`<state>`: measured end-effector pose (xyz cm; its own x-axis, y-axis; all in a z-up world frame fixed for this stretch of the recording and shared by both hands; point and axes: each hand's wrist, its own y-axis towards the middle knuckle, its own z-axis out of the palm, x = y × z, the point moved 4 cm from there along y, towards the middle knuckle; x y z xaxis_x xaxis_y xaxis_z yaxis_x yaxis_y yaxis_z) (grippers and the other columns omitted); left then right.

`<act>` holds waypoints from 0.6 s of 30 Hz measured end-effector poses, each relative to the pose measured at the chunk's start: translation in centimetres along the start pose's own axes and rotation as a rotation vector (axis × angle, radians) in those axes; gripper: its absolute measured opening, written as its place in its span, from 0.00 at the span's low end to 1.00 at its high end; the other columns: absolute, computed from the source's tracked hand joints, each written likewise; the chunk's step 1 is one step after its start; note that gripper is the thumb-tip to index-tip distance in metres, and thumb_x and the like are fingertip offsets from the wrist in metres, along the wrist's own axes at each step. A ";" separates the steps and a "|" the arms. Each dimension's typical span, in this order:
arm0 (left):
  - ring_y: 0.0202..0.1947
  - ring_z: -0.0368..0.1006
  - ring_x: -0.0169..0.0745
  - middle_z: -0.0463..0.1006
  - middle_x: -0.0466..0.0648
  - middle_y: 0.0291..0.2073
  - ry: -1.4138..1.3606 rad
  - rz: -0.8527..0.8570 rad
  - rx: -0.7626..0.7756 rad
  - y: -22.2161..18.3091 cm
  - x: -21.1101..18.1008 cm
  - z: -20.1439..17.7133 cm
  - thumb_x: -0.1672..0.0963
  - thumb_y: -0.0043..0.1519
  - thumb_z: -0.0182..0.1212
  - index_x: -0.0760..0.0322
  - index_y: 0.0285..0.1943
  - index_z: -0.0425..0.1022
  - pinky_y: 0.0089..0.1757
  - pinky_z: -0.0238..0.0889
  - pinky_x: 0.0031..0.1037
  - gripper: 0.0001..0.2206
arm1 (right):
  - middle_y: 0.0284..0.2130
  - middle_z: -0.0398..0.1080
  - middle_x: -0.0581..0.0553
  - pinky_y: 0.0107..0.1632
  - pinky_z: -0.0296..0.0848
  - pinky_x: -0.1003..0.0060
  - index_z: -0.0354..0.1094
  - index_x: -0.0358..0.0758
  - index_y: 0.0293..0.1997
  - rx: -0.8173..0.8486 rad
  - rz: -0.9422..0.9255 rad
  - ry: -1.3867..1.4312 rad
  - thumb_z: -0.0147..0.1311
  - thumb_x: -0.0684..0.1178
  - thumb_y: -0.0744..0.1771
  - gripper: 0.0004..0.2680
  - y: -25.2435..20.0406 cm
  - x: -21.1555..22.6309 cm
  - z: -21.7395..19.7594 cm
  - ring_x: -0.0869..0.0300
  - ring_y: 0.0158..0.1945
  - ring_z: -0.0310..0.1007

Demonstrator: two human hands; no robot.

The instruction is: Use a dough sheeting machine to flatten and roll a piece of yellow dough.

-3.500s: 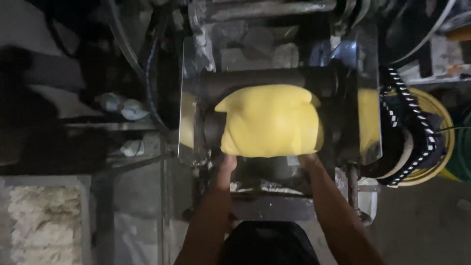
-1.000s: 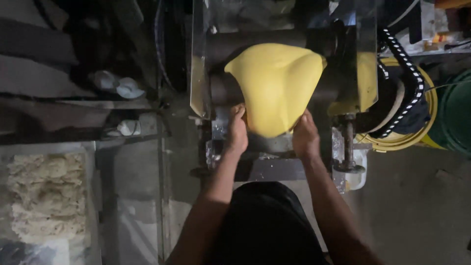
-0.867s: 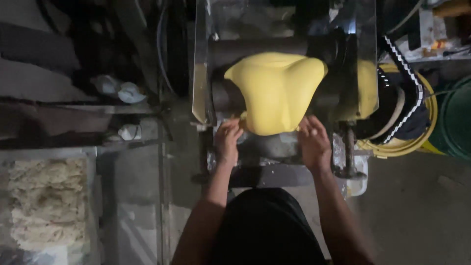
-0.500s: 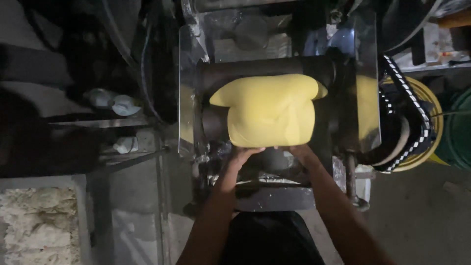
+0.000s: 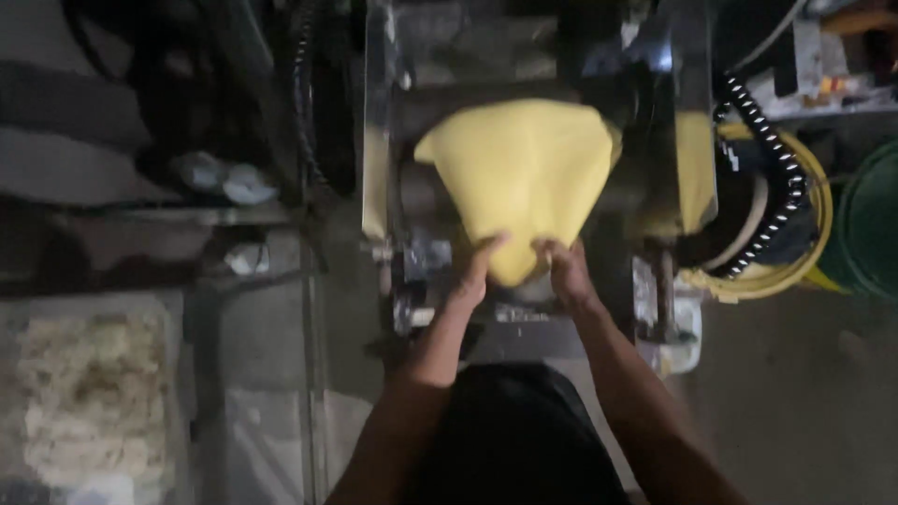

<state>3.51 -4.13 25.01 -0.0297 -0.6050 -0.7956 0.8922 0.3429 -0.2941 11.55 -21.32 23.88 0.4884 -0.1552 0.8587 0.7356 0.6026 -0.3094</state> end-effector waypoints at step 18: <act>0.69 0.49 0.39 0.53 0.46 0.71 0.425 -0.065 0.029 7.5 12.8 -11.1 0.58 0.55 0.78 0.58 0.78 0.44 0.60 0.51 0.41 0.47 | 0.60 0.65 0.37 0.57 0.71 0.48 0.49 0.37 0.69 -0.156 0.128 -0.732 0.70 0.38 0.58 0.34 7.6 -6.0 -9.6 0.48 0.62 0.65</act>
<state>4.81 -1.37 6.76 -0.2635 -0.2732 -0.9252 0.8945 0.2898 -0.3403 18.68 -23.34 12.46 0.1781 0.5002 0.8474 0.7784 0.4552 -0.4323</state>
